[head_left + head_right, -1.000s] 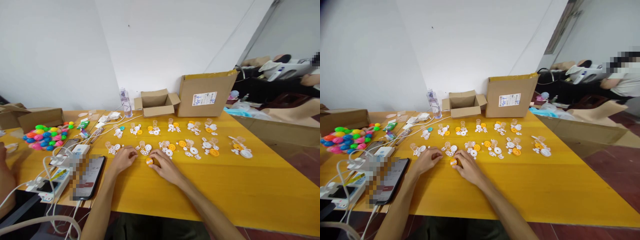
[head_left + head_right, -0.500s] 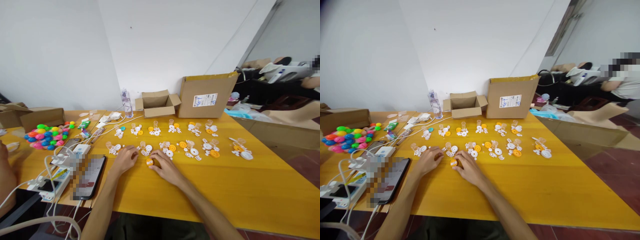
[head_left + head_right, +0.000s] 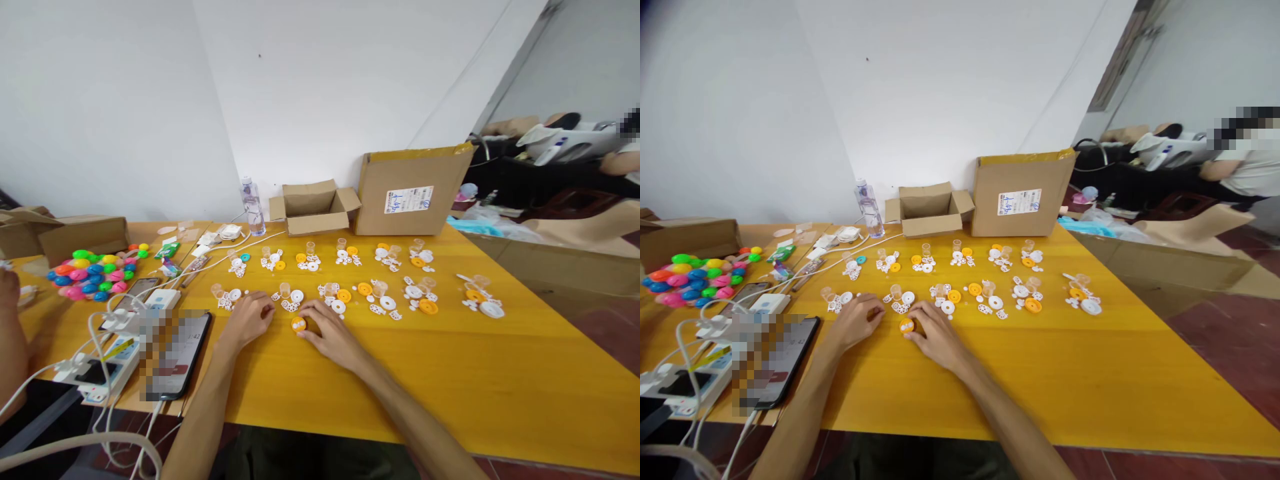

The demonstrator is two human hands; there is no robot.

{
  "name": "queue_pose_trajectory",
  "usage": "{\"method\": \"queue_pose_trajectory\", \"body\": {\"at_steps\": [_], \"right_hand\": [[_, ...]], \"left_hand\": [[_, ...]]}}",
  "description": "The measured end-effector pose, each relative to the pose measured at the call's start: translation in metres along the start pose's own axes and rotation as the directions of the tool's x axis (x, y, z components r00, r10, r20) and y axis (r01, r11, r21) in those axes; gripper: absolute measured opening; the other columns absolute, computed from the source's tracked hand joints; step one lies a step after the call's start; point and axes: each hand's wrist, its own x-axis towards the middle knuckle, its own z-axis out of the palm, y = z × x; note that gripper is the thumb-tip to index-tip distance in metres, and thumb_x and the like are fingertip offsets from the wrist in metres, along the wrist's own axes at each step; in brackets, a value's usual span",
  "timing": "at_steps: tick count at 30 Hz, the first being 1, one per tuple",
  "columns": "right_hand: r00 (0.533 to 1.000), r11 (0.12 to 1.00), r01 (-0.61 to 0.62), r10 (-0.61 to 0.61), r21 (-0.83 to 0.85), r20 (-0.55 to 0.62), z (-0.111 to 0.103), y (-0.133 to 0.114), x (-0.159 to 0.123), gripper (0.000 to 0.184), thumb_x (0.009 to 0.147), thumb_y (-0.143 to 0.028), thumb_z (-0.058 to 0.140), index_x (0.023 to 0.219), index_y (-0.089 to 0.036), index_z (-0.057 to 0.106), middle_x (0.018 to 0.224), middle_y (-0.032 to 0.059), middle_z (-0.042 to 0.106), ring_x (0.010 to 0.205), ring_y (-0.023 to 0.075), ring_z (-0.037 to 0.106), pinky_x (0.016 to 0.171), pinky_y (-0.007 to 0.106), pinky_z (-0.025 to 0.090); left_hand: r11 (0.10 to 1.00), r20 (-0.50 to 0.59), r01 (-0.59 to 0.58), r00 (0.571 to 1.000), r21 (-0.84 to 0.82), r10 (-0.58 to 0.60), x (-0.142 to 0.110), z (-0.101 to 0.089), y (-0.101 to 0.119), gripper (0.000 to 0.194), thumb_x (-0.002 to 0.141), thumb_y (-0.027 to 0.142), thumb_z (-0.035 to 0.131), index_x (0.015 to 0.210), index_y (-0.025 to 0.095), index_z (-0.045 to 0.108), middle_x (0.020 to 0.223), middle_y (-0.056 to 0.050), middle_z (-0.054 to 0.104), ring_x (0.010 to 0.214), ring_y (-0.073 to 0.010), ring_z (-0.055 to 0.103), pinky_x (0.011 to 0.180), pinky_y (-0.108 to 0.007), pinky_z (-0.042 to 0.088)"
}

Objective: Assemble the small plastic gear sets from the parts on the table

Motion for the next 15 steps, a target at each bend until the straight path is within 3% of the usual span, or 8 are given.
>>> {"method": "queue_pose_trajectory", "body": {"at_steps": [7, 12, 15], "right_hand": [[1.000, 1.000, -0.010, 0.010, 0.006, 0.015, 0.0013, 0.0016, 0.0005, 0.022, 0.086, -0.016, 0.065, 0.105, -0.026, 0.061, 0.112, 0.0054, 0.061, 0.105, 0.0235, 0.061, 0.093, 0.039, 0.050], [1.000, 1.000, -0.018, 0.018, 0.011, 0.021, 0.0017, 0.0016, 0.0004, 0.024, 0.085, -0.013, 0.065, 0.106, -0.025, 0.060, 0.114, 0.0061, 0.061, 0.107, 0.0242, 0.061, 0.094, 0.040, 0.050], [0.999, 1.000, -0.021, 0.021, 0.011, 0.027, 0.0014, 0.0011, 0.0003, 0.025, 0.085, -0.011, 0.064, 0.105, -0.025, 0.059, 0.114, 0.0062, 0.061, 0.108, 0.0241, 0.060, 0.095, 0.041, 0.049]], "left_hand": [[0.998, -0.019, 0.046, 0.999, 0.032, -0.045, -0.0009, -0.0021, 0.0011, 0.011, 0.080, 0.013, 0.060, 0.073, 0.022, 0.060, 0.074, -0.002, 0.065, 0.075, -0.0196, 0.062, 0.072, -0.031, 0.045], [0.998, -0.116, 0.060, 0.992, 0.037, -0.055, -0.0007, -0.0046, 0.0000, 0.014, 0.082, 0.012, 0.054, 0.076, 0.023, 0.060, 0.077, -0.002, 0.066, 0.077, -0.0198, 0.063, 0.074, -0.031, 0.046], [0.997, -0.091, 0.066, 0.994, 0.051, -0.061, -0.0004, -0.0052, -0.0011, 0.016, 0.081, 0.010, 0.053, 0.073, 0.022, 0.060, 0.075, -0.003, 0.066, 0.076, -0.0202, 0.063, 0.073, -0.031, 0.046]]}}
